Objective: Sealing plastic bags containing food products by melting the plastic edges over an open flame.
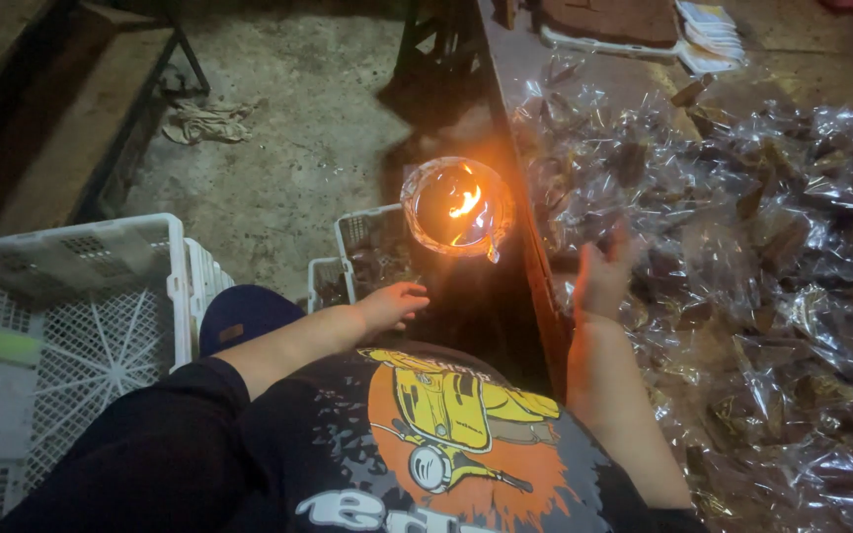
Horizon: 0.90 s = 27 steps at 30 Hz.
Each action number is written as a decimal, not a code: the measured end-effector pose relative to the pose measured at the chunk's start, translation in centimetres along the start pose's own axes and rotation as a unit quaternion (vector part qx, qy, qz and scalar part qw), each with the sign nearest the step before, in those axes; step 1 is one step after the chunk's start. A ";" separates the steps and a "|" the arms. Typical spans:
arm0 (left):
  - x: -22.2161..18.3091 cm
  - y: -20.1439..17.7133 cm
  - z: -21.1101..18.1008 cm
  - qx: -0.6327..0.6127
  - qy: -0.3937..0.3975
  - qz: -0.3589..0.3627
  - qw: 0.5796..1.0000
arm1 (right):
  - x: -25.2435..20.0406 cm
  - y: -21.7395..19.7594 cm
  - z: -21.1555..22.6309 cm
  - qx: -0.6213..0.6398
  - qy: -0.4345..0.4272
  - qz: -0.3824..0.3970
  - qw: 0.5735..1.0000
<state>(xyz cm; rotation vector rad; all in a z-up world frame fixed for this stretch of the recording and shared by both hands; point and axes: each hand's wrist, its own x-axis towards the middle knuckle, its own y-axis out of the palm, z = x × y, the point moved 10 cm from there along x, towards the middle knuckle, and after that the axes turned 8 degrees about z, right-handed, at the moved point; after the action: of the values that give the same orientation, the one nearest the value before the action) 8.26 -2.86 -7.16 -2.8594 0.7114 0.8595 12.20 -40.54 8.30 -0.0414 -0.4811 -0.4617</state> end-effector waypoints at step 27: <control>-4.8 1.9 -5.3 -0.133 0.080 0.041 0.987 | -3.0 5.6 5.8 -0.197 -0.116 0.001 0.973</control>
<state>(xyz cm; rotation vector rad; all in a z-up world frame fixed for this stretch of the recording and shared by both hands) 6.52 -3.65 0.03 -3.1881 0.7900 0.7951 9.75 -33.44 12.43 -0.4835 -0.6125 -0.5478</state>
